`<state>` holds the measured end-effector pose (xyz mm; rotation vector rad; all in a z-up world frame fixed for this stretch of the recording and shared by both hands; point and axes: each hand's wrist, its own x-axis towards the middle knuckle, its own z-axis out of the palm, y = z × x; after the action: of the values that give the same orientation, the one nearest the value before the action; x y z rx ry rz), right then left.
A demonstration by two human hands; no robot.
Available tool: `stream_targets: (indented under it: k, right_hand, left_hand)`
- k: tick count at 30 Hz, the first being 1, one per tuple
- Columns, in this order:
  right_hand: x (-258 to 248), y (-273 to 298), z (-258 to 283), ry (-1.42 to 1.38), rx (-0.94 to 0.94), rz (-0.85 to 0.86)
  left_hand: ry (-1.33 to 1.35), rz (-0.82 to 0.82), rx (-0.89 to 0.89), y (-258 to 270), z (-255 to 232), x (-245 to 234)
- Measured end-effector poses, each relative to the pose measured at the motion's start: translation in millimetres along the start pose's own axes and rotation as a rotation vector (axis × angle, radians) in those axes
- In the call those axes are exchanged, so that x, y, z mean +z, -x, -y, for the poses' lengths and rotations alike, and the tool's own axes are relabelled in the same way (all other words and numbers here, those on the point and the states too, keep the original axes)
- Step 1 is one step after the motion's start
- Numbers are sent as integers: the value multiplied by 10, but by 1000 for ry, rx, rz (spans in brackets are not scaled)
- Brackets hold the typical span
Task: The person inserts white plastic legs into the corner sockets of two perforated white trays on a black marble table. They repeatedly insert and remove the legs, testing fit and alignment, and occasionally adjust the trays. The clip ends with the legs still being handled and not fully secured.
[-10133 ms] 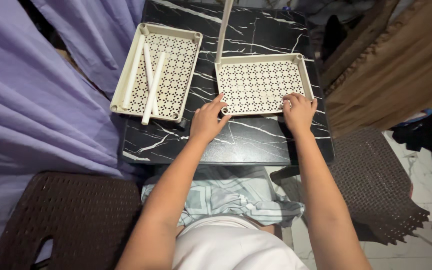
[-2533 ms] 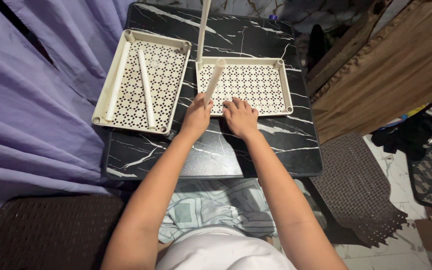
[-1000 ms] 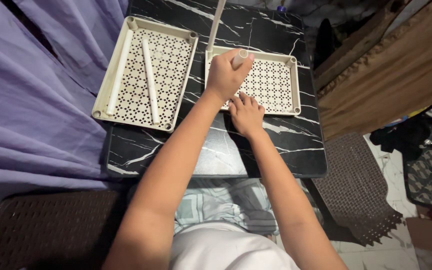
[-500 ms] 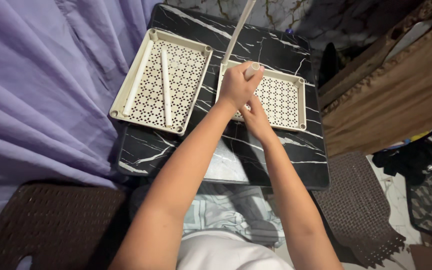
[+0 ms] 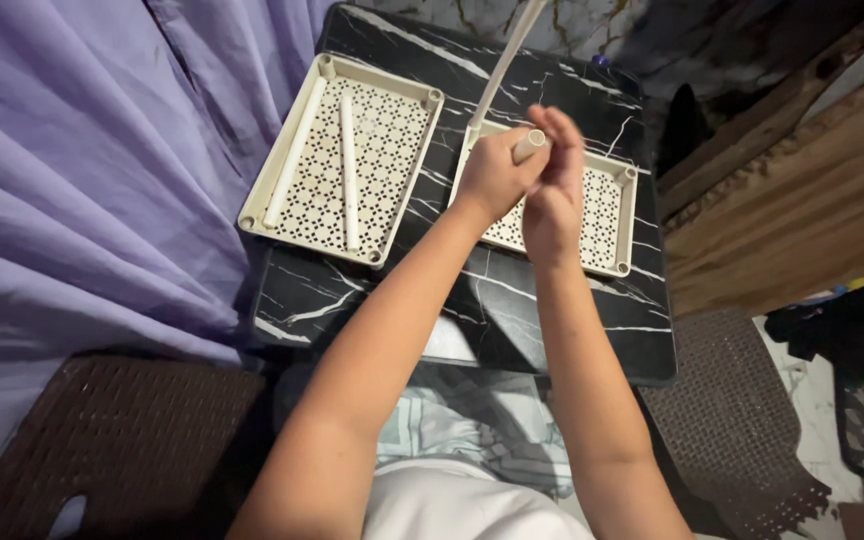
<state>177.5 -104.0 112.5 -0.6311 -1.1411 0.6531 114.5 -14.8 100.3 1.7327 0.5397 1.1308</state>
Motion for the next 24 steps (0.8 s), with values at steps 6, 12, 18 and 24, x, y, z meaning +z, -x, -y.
stream_targets:
  k: [6, 12, 18, 24]
  right_hand:
    - [175, -384, 342, 430, -78, -17]
    - [283, -601, 162, 747, 163, -84]
    - [14, -697, 150, 780, 147, 32]
    - [-112, -621, 149, 617, 256, -36]
  left_hand:
    - [189, 67, 63, 71, 27, 23]
    - [-191, 54, 88, -122, 361, 121]
    - [-213, 48, -20, -173, 478, 241]
    - [-271, 107, -67, -128, 447, 323]
